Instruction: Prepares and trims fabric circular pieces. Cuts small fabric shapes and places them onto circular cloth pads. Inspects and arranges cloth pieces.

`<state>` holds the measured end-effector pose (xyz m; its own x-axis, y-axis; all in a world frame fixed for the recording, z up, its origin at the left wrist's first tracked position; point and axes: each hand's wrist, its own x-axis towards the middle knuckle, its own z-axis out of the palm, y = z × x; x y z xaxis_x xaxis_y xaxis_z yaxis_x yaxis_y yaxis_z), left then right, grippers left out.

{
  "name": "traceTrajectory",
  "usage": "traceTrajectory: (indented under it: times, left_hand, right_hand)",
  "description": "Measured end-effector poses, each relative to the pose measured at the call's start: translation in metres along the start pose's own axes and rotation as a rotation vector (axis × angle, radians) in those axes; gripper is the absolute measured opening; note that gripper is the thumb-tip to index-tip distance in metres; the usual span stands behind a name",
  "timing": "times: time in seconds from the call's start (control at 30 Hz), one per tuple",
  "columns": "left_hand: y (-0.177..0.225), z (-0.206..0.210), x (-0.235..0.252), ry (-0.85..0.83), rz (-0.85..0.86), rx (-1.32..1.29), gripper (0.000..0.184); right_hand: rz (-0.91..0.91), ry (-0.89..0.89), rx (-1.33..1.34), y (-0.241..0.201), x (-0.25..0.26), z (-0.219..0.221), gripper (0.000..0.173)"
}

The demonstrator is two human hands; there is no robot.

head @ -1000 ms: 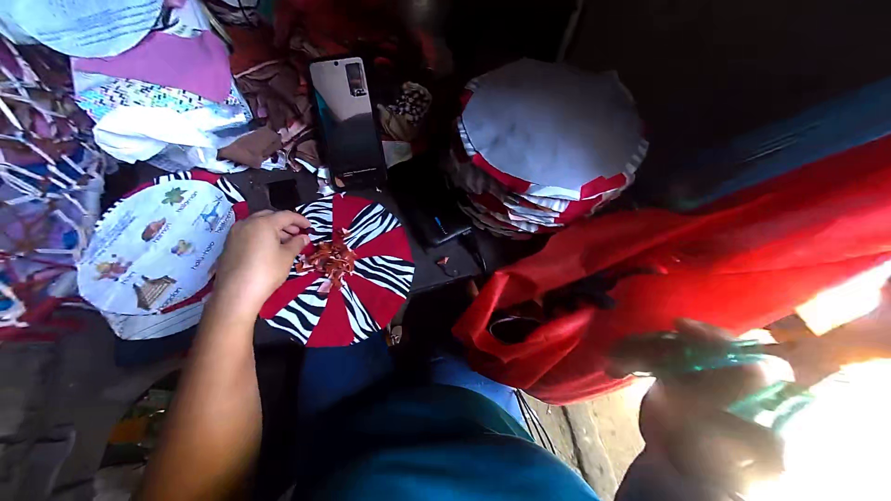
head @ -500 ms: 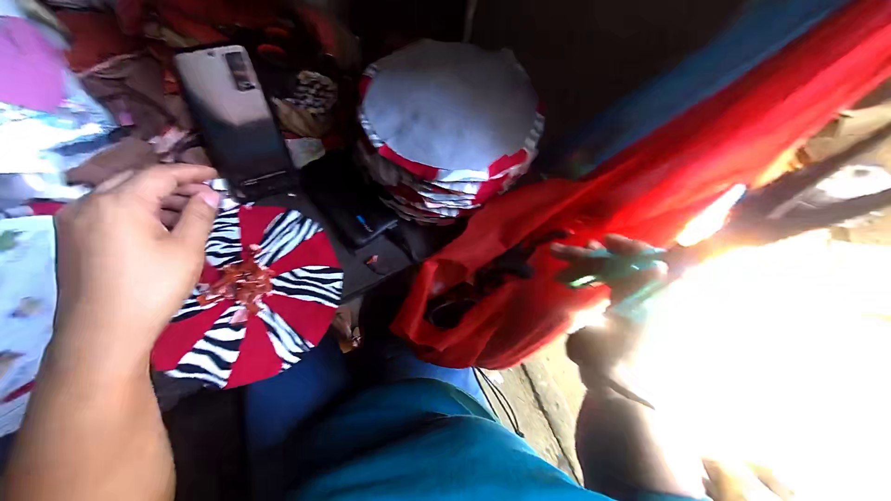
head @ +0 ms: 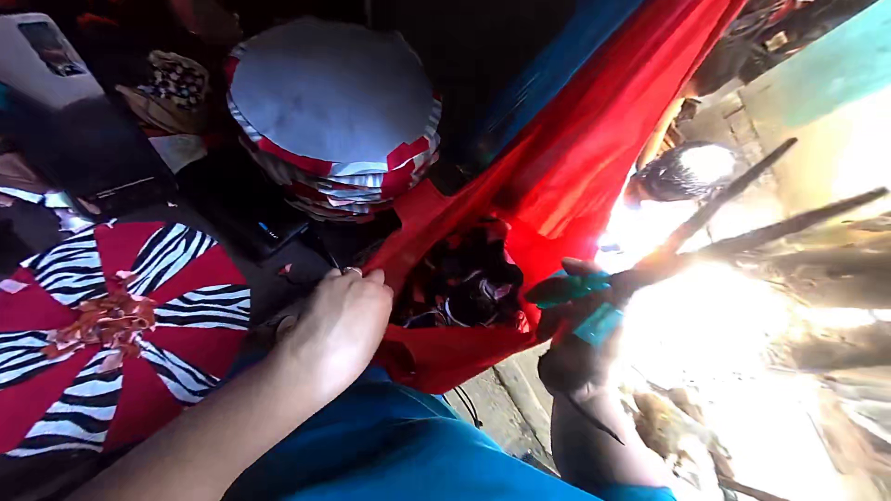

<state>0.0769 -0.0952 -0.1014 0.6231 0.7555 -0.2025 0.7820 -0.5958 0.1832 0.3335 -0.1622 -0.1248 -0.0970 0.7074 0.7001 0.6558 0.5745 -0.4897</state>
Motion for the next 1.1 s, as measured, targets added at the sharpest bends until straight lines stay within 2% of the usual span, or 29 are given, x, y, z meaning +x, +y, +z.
traceTrajectory:
  times: [0.13, 0.3, 0.57, 0.8, 0.9, 1.1]
  left_hand:
    - [0.013, -0.011, -0.002, 0.027, 0.052, -0.04, 0.011]
    - [0.033, 0.01, 0.014, 0.334, 0.232, -0.036, 0.011]
    - [0.045, 0.044, 0.035, 0.578, 0.414, 0.092, 0.013]
    - [0.023, 0.012, 0.032, 0.446, 0.352, -0.147, 0.006]
    - [0.023, -0.006, 0.027, 0.462, 0.261, -0.378, 0.011]
    - [0.027, -0.023, 0.025, 0.358, 0.123, -0.824, 0.012]
  right_hand:
    - [0.027, 0.069, 0.032, 0.005, -0.007, -0.009, 0.063]
    - [0.02, 0.081, 0.045, 0.011, -0.007, -0.008, 0.062]
    - [0.017, 0.129, 0.055, 0.014, -0.008, -0.013, 0.06]
    - [0.019, 0.166, 0.061, 0.014, -0.009, -0.018, 0.06]
    - [0.016, 0.169, 0.073, 0.017, -0.01, -0.017, 0.061]
    - [0.007, 0.176, 0.12, 0.02, -0.009, -0.017, 0.059]
